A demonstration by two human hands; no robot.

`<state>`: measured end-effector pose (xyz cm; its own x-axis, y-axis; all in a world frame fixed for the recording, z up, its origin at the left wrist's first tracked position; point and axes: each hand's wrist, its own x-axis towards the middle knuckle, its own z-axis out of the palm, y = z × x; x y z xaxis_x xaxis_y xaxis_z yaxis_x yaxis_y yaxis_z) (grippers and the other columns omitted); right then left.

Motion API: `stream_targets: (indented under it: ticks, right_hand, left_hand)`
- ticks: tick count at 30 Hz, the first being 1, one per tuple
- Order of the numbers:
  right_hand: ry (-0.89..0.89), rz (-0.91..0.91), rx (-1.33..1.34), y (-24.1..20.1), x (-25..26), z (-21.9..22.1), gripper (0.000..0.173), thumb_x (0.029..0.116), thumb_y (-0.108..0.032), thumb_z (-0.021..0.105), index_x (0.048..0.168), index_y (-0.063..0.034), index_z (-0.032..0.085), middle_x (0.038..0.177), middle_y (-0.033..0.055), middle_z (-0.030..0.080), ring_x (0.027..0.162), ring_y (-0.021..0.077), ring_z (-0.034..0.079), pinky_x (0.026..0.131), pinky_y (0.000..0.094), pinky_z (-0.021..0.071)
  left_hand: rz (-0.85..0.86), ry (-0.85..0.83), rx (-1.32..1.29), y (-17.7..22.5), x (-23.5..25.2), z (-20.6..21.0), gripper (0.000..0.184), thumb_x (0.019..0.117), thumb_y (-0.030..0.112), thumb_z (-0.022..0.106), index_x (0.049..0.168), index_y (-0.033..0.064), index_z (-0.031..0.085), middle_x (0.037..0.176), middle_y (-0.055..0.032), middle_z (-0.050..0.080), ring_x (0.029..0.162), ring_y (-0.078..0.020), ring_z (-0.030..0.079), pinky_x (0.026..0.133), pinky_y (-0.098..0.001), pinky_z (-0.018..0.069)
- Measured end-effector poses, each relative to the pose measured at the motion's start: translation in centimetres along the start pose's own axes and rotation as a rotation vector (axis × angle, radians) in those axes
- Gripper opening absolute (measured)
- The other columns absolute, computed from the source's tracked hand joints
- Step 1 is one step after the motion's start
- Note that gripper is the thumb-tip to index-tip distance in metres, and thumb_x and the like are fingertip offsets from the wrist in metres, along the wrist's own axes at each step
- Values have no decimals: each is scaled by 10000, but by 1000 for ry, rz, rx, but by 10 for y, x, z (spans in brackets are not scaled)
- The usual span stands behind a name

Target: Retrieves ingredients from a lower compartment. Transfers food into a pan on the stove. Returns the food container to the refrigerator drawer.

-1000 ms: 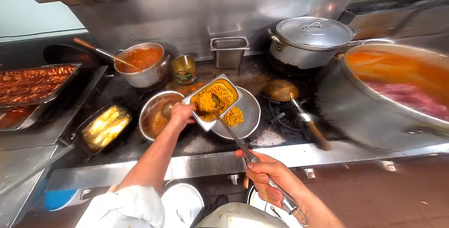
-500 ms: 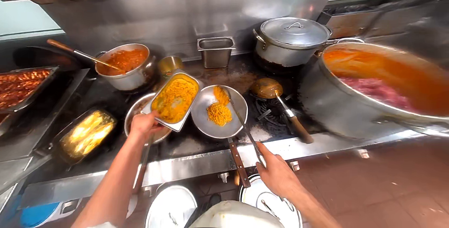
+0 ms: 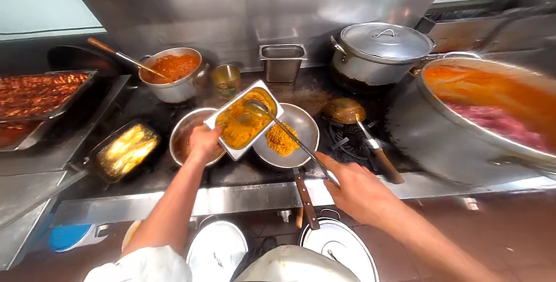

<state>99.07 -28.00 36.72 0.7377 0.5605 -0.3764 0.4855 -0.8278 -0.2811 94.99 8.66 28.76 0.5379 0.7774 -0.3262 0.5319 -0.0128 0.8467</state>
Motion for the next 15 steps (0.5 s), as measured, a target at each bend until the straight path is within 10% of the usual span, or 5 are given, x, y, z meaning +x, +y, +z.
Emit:
stream_targets:
  ticks: [3, 7, 15]
  right_hand:
    - [-197, 39, -103, -21, 4, -26, 581, 990, -251, 586, 1546, -199, 425, 1045, 164, 688, 976, 354, 681, 844, 553, 545]
    - [-418, 59, 152, -12, -3, -43, 497, 1033, -288, 544, 1516, -242, 437, 831, 99, 622, 502, 178, 589, 490, 364, 545]
    - [-569, 14, 1013, 27, -1, -3, 451, 997, -213, 582, 1443, -201, 510, 682, -3, 469, 422, 97, 446, 376, 251, 440]
  left_hand:
    - [26, -22, 150, 7, 0, 12, 287, 914, 290, 718, 1038, 30, 722, 990, -215, 726, 893, -364, 732, 801, -600, 600]
    - [-66, -93, 122, 15, -6, 28, 328, 929, 263, 706, 1110, -10, 681, 1048, -235, 706, 906, -352, 732, 802, -548, 617]
    - [-102, -123, 34, 16, -1, 41, 315, 889, 212, 720, 1109, -7, 673, 1044, -235, 712, 903, -352, 744, 772, -541, 638]
